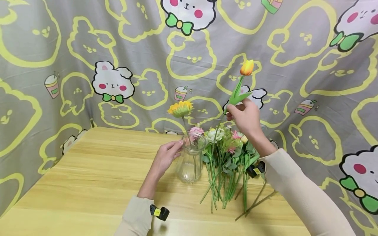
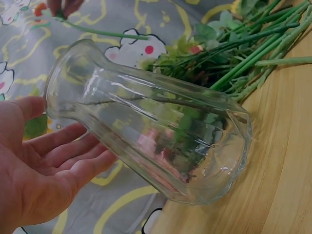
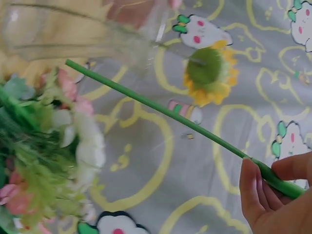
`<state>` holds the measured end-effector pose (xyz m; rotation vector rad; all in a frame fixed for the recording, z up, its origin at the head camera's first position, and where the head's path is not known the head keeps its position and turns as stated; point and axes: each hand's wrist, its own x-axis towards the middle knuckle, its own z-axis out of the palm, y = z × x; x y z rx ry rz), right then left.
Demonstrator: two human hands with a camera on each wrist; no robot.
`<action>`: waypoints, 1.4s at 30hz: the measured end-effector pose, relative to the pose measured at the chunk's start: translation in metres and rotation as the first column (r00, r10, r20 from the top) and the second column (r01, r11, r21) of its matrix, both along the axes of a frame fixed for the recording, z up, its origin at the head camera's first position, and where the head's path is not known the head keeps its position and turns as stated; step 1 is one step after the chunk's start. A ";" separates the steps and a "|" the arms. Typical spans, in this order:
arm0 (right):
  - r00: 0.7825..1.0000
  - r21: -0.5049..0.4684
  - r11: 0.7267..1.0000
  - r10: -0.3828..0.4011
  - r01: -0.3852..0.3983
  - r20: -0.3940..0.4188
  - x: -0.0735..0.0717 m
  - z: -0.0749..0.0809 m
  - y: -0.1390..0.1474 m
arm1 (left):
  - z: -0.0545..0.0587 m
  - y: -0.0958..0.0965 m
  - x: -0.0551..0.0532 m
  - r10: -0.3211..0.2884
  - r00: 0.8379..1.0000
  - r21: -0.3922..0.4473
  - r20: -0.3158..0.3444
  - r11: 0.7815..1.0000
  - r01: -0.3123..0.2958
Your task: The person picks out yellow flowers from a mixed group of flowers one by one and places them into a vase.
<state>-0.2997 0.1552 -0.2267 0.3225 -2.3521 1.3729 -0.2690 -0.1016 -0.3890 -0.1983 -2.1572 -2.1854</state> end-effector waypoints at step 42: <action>0.989 -0.175 0.984 0.041 -0.016 0.141 -0.003 -0.041 -0.020 | -0.001 -0.002 -0.002 -0.017 1.000 0.014 -0.003 1.000 0.017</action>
